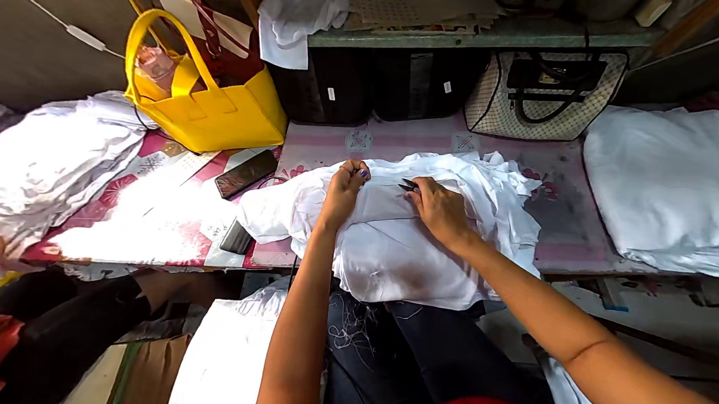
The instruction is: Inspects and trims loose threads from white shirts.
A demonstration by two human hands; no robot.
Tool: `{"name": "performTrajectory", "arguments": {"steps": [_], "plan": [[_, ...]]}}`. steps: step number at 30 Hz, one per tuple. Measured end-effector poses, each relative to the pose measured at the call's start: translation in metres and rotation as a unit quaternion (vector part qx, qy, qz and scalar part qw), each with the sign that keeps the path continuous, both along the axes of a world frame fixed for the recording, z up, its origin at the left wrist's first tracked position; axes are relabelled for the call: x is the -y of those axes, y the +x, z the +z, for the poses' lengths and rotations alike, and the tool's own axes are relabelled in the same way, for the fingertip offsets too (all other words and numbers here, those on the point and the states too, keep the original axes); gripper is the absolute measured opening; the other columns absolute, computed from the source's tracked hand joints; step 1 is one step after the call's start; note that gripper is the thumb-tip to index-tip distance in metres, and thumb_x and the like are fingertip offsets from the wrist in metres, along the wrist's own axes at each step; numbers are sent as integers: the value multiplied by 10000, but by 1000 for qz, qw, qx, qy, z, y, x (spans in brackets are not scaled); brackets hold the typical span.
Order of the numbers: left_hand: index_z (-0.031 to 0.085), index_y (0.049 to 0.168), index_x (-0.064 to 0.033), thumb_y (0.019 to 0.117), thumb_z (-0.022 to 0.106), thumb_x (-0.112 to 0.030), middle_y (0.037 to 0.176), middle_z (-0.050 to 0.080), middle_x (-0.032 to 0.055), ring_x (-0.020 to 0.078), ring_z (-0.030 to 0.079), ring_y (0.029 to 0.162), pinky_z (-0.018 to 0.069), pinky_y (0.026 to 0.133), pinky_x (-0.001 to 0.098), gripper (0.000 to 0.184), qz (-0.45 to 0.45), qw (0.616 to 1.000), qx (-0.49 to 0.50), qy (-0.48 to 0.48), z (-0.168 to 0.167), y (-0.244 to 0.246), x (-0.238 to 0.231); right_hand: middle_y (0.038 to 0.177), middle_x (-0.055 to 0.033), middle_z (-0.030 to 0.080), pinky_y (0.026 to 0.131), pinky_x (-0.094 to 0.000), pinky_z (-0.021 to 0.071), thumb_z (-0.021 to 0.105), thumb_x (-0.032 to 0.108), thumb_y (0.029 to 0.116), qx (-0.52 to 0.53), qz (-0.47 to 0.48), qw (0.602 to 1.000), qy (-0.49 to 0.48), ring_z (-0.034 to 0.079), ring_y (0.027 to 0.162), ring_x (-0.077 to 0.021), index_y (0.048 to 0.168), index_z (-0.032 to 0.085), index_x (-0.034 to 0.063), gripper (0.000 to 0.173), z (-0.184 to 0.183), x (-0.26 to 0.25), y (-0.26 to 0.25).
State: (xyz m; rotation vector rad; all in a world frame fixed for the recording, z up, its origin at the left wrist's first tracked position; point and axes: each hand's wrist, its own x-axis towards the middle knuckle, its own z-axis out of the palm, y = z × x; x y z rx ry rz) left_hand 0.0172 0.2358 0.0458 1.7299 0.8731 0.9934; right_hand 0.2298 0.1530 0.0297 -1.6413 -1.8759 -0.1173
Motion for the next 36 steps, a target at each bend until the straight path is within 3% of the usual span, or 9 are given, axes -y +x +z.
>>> {"name": "performTrajectory", "arguments": {"steps": [4,7,16,19,22,28,36], "plan": [[577,1051,-110,1068,443,-135,894,579,-34,17,538,752,473,693,201,137,5,1000,8,-5,3,0,7,892,-165,697,530,-478,538,624,245,1016,-2,-20,1000,11,693,673,-328,1069,677,-13,269,-5,-4,-11],[575,1049,-85,1069,434,-129,916,582,-17,31,554,791,494,739,230,149,2,1000,12,11,0,-1,4,860,-171,684,516,-484,528,624,220,1012,2,-46,999,3,686,657,-337,1040,674,-17,244,-7,-1,-14],[570,1046,-119,1063,442,-119,895,577,-47,14,545,779,484,728,209,129,-1,999,48,1,-6,-1,3,793,-144,675,484,-462,506,586,219,1033,24,-65,997,43,672,612,-322,986,683,9,237,-23,-3,-8],[571,1058,-133,1071,444,-134,896,577,-61,5,553,788,495,743,205,127,0,997,81,-17,-7,-1,4,811,-162,691,519,-518,517,593,231,1030,-30,-63,998,-5,686,644,-354,1036,683,3,246,-15,-1,-5],[576,1086,-131,1084,445,-153,927,597,-64,11,588,831,525,800,226,133,5,993,114,-30,-8,-3,2,875,-179,705,575,-553,535,604,246,1028,-69,-27,996,-53,698,699,-368,1119,667,-12,281,4,0,-2],[571,1075,-140,1084,452,-173,918,588,-58,19,587,823,530,792,231,124,10,992,124,-33,-4,-3,5,897,-151,698,552,-487,537,603,287,1026,36,126,991,-27,689,683,-321,1059,680,9,290,34,-18,-13],[579,1075,-131,1071,459,-138,953,590,-54,19,586,860,524,823,243,120,6,991,131,-32,-3,-4,6,815,-159,664,514,-491,494,604,265,1027,117,138,982,-55,653,622,-339,972,663,15,262,44,-40,-30]]}}
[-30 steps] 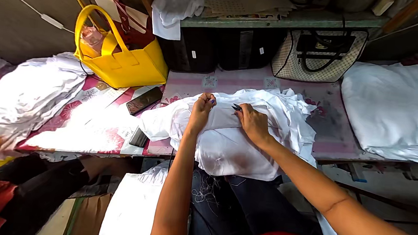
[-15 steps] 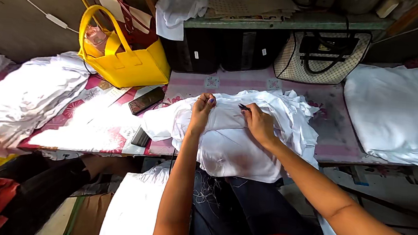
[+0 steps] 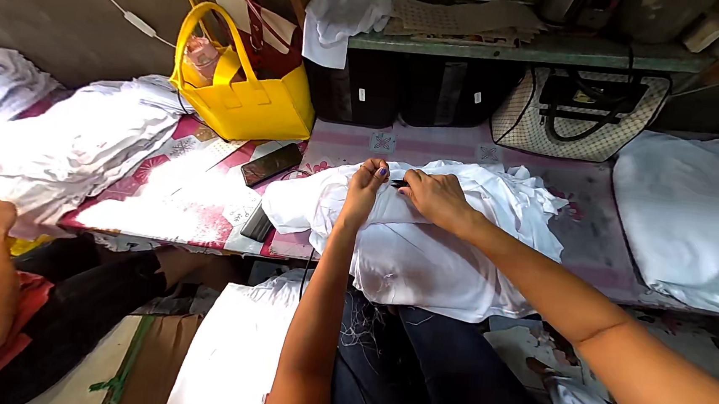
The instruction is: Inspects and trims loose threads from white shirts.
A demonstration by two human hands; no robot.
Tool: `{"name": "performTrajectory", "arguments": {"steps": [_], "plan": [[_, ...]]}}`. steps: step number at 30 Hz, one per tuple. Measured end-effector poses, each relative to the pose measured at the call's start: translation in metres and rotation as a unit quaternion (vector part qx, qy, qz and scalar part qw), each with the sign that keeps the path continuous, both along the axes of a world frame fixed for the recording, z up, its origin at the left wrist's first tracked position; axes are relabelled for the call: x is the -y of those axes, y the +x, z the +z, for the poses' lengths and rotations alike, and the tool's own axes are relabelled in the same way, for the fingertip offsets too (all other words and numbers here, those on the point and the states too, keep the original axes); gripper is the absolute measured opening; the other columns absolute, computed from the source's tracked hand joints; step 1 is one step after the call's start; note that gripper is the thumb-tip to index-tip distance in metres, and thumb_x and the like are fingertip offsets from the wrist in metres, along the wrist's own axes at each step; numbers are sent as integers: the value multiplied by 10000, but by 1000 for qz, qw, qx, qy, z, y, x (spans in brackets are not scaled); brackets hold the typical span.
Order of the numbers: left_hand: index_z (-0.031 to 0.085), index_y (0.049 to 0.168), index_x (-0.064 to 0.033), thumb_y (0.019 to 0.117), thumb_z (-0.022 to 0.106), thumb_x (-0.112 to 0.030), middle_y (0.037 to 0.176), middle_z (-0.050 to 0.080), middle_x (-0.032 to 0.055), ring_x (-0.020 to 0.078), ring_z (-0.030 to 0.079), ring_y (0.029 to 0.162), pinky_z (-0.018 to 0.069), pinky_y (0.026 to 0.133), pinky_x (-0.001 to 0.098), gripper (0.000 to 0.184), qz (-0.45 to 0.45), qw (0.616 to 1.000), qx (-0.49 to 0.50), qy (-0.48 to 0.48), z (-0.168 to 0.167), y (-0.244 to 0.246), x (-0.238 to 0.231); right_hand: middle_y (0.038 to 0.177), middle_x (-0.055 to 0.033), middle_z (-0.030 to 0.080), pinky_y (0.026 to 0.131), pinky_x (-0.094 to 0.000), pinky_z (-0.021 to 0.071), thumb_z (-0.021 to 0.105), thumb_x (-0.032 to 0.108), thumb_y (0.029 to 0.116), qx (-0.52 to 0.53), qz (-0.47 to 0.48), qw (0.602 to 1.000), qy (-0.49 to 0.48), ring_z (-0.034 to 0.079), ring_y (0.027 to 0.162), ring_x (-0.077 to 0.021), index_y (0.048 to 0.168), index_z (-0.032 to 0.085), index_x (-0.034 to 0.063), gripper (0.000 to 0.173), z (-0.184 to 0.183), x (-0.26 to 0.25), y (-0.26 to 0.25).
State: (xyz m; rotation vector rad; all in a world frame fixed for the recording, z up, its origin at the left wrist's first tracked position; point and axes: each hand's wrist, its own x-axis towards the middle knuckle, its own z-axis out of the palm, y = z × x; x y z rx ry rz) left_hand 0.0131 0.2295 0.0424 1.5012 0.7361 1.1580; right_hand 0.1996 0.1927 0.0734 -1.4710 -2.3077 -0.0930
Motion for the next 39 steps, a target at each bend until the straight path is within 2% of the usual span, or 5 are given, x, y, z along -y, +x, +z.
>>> {"name": "performTrajectory", "arguments": {"steps": [9,15,25,33,39], "plan": [[579,1079,-112,1074,443,-161,964,590,-39,28,581,869,518,811,251,144,-20,999,-40,26,17,-20,10,807,-147,670,515,-515,502,593,216,1030,-24,-1,1000,0,662,636,-348,990,665,41,193,7,5,8],[710,1072,50,1010,590,-93,930,712,213,359,698,869,550,827,587,197,-33,853,-521,9,79,-113,83,973,-184,687,722,-596,530,544,300,1069,-153,-60,981,-99,679,831,-356,1215,637,26,324,43,39,93],[319,1588,2,689,917,-497,1656,162,324,549,89,1530,76,1189,751,1190,76,807,-579,86,5,1,-27,1408,-256,554,900,-739,436,867,516,769,-78,-206,945,-241,581,1192,-479,1472,566,101,870,-32,-20,162],[551,1411,7,781,859,-484,1299,631,298,498,554,1271,272,1132,746,856,-22,792,-609,44,20,-3,-52,1047,-277,683,909,-709,461,878,406,792,-99,-131,922,-351,644,1032,-455,1116,703,-28,569,-23,-41,162],[678,1083,69,771,820,-155,1046,693,278,484,653,1068,484,958,650,409,74,810,-495,307,56,-38,74,1086,-233,695,743,-677,501,815,150,813,-77,-45,996,-28,689,937,-440,1118,692,-26,373,16,86,156]]}}
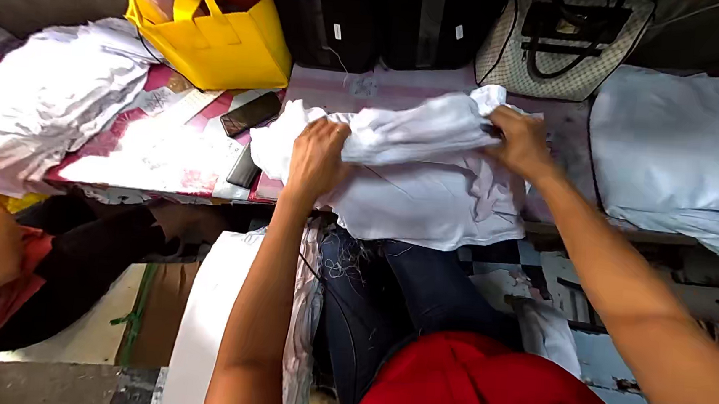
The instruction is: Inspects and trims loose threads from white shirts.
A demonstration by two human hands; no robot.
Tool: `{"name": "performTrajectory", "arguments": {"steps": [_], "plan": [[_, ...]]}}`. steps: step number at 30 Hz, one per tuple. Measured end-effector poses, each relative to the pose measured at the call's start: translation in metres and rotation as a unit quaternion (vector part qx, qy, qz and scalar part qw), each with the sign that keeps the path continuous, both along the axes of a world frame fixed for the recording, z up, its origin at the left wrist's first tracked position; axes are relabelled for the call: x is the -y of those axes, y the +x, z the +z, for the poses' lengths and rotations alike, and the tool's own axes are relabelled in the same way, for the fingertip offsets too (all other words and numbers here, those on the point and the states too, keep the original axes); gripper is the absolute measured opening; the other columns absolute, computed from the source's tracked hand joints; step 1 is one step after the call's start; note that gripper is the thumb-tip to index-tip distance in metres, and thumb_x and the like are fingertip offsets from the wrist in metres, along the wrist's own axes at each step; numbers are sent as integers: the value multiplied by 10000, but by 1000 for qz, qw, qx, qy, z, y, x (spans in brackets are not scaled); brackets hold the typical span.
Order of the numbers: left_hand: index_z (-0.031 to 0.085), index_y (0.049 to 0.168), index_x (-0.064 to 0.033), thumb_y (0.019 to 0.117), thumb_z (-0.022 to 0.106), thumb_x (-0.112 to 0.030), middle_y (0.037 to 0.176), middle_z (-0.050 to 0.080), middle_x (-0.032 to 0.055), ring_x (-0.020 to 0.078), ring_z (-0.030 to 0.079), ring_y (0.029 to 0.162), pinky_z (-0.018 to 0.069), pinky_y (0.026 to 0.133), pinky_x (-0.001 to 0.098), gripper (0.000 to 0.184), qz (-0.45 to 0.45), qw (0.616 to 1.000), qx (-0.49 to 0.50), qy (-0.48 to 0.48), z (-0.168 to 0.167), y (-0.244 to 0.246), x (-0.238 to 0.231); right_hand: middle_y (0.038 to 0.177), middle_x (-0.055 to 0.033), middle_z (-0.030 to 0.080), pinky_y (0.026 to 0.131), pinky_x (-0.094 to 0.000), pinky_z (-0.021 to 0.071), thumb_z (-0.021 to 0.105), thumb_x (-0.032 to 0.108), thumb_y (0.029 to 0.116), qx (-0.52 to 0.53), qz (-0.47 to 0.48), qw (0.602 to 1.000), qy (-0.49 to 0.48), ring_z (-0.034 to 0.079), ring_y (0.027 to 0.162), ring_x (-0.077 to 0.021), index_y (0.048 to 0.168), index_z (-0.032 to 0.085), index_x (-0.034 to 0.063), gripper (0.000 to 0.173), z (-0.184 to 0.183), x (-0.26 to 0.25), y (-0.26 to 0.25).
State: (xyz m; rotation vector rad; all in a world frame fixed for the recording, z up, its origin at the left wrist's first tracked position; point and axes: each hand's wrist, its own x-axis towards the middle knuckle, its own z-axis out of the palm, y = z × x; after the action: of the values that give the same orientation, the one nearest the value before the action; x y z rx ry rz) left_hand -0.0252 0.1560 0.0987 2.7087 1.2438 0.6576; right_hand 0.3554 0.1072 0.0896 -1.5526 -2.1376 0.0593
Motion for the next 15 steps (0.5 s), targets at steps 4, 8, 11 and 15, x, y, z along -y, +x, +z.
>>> {"name": "performTrajectory", "arguments": {"steps": [4,8,11,15], "plan": [[700,1159,-28,916,763,-280,1011,730,189,395,712,939,545,832,631,357,-16,960,-108,-258,33,-14,123,897,-117,729,723,-620,543,807,110,856,46,98,971,-212,705,814,-333,968,779,79,119,22,101,23],[719,1197,-35,957,709,-260,1010,749,145,330,730,905,562,824,602,329,-42,969,-11,-244,59,-13,122,720,-86,694,634,-571,518,684,68,926,48,127,973,-188,674,672,-284,854,773,78,115,73,115,3],[690,1174,39,1026,597,-178,1012,724,227,405,705,960,529,873,634,279,5,979,55,-197,50,24,60,854,-195,719,747,-626,513,588,112,1011,-11,65,995,-78,703,812,-384,945,744,-18,214,91,79,-59],[570,1441,-26,1009,636,-348,1533,467,257,482,361,1461,228,1163,730,543,2,966,-64,-250,-44,105,21,1119,-204,697,918,-590,499,512,130,1053,-103,-34,989,-102,668,1067,-373,1125,725,-8,264,47,-22,-119]]}}
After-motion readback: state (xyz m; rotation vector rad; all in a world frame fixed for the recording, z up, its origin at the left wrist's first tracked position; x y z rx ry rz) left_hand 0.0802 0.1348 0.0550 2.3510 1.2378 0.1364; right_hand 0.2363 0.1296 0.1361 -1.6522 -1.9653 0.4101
